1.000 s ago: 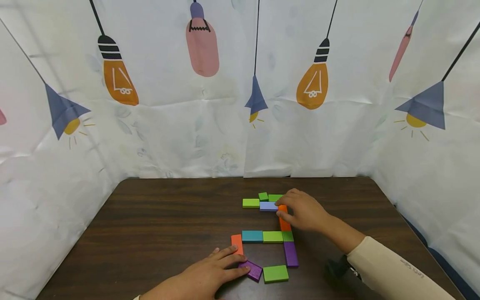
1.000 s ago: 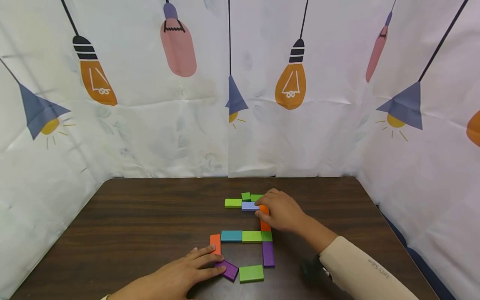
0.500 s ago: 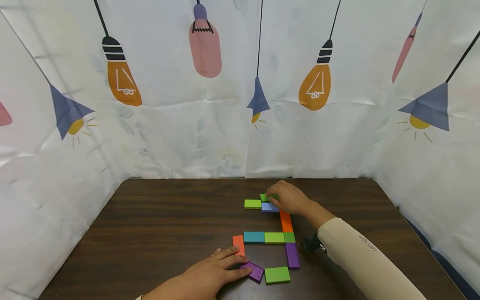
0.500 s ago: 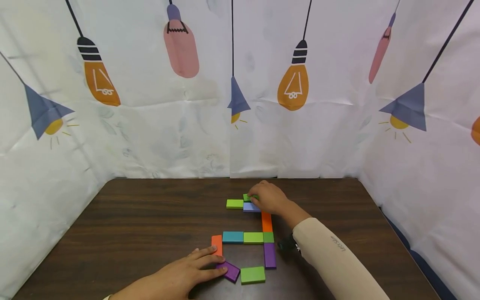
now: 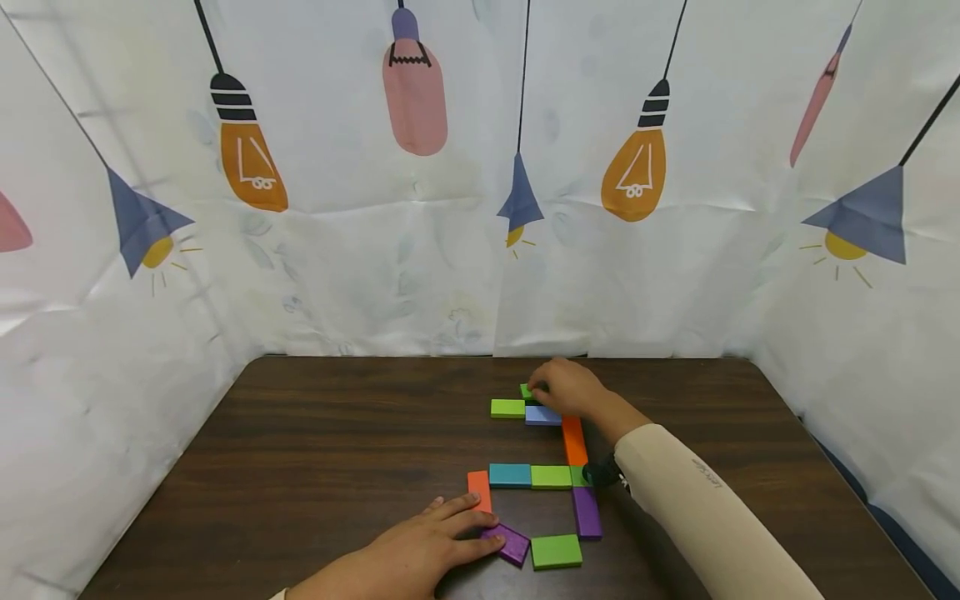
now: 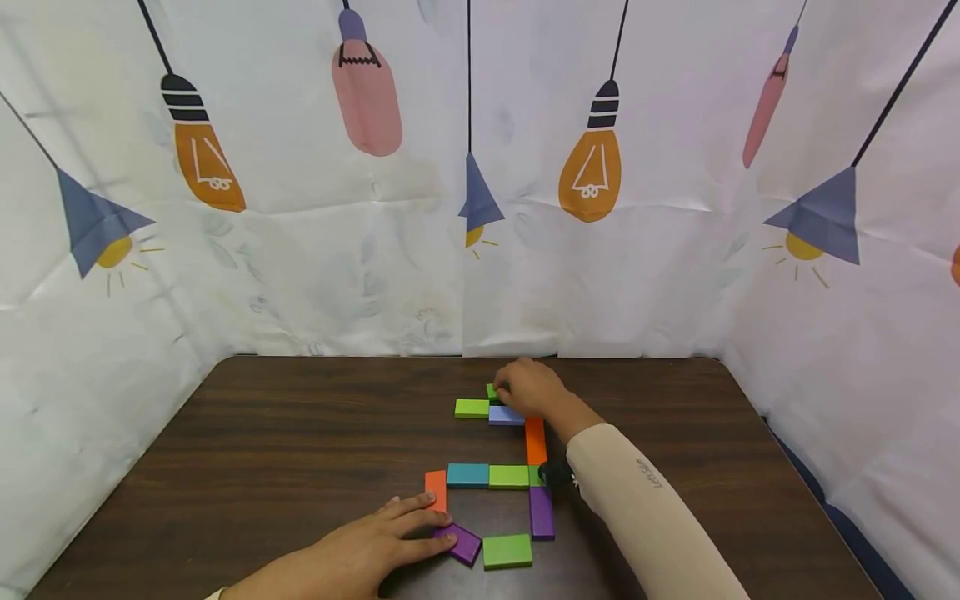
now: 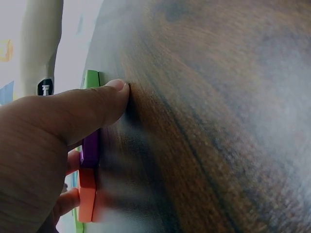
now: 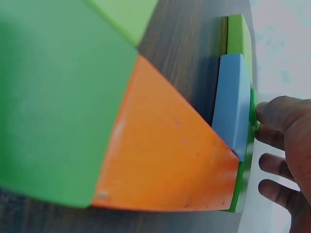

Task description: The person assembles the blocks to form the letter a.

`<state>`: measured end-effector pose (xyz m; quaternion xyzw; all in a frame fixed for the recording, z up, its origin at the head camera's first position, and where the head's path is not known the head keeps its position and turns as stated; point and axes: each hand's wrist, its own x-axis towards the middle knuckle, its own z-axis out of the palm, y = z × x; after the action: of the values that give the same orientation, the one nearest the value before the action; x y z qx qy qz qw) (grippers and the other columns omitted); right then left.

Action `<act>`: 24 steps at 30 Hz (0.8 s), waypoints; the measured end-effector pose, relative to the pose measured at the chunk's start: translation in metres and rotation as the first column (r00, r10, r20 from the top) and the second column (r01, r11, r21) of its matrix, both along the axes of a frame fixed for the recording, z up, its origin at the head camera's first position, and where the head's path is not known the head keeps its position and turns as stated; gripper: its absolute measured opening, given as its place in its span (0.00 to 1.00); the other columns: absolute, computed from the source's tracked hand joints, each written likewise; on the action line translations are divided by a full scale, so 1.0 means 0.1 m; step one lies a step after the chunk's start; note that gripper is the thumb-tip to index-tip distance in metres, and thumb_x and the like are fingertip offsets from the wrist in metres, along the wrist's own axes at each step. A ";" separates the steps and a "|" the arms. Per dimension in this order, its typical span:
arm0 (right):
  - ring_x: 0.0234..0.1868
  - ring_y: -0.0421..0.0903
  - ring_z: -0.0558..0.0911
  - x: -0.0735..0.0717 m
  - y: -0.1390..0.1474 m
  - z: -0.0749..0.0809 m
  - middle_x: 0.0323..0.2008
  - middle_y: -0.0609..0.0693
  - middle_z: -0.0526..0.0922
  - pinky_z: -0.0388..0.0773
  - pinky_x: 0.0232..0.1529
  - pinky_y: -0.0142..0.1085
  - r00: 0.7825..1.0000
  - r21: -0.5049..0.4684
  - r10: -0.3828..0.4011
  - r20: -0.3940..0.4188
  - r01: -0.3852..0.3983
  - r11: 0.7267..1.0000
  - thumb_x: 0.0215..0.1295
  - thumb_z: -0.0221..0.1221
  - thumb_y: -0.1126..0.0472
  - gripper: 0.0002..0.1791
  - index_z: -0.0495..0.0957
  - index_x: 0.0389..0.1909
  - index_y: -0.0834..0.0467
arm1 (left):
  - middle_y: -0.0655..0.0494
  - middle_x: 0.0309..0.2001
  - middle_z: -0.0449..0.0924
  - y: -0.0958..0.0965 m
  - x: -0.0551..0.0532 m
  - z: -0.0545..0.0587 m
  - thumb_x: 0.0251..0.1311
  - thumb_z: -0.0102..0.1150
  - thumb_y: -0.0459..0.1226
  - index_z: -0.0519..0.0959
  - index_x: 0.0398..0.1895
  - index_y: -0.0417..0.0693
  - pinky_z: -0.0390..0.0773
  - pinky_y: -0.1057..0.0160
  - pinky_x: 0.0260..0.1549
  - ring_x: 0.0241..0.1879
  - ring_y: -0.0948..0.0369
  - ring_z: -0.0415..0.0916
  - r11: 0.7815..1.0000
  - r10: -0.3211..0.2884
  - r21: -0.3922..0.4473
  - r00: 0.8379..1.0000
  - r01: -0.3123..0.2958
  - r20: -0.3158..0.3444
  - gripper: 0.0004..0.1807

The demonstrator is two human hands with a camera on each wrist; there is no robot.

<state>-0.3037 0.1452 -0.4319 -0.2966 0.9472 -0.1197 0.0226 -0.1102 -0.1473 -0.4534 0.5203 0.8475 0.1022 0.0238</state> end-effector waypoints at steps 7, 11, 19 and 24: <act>0.50 0.49 0.82 -0.05 -0.05 0.00 0.48 0.45 0.86 0.81 0.47 0.46 0.996 0.038 -0.087 0.017 0.087 0.996 0.69 0.66 0.56 0.10 0.88 0.48 0.50 | 0.59 0.75 0.63 0.01 0.00 0.00 0.60 0.54 0.71 0.66 0.77 0.65 0.76 0.37 0.56 0.74 0.49 0.59 1.000 0.003 -0.011 1.000 -0.003 0.011 0.44; 0.49 0.49 0.81 -0.06 -0.07 -0.02 0.47 0.46 0.86 0.81 0.41 0.44 0.993 0.054 -0.117 -0.027 0.118 0.992 0.68 0.67 0.55 0.10 0.88 0.48 0.49 | 0.59 0.75 0.63 0.01 0.00 -0.01 0.60 0.54 0.71 0.67 0.77 0.64 0.76 0.37 0.56 0.74 0.49 0.59 1.000 0.003 -0.008 1.000 -0.003 0.000 0.44; 0.47 0.48 0.81 -0.03 0.11 0.02 0.48 0.48 0.86 0.80 0.34 0.42 0.984 -0.019 -0.153 -0.093 0.152 0.988 0.66 0.68 0.54 0.11 0.88 0.47 0.51 | 0.59 0.75 0.62 0.01 0.00 0.01 0.60 0.54 0.70 0.66 0.78 0.64 0.75 0.37 0.57 0.75 0.49 0.59 1.000 0.002 -0.011 1.000 -0.002 0.020 0.44; 0.50 0.48 0.80 0.05 0.28 0.07 0.46 0.46 0.86 0.81 0.38 0.44 0.981 -0.046 -0.143 -0.129 0.138 0.989 0.65 0.68 0.52 0.11 0.88 0.46 0.50 | 0.59 0.75 0.62 0.01 0.00 0.02 0.61 0.54 0.70 0.66 0.78 0.64 0.75 0.37 0.57 0.75 0.49 0.59 1.000 0.009 -0.021 1.000 -0.008 0.028 0.44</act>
<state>-0.2983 0.1736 -0.4246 -0.2366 0.9629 -0.1184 -0.0540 -0.1098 -0.1468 -0.4517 0.5149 0.8503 0.1006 0.0407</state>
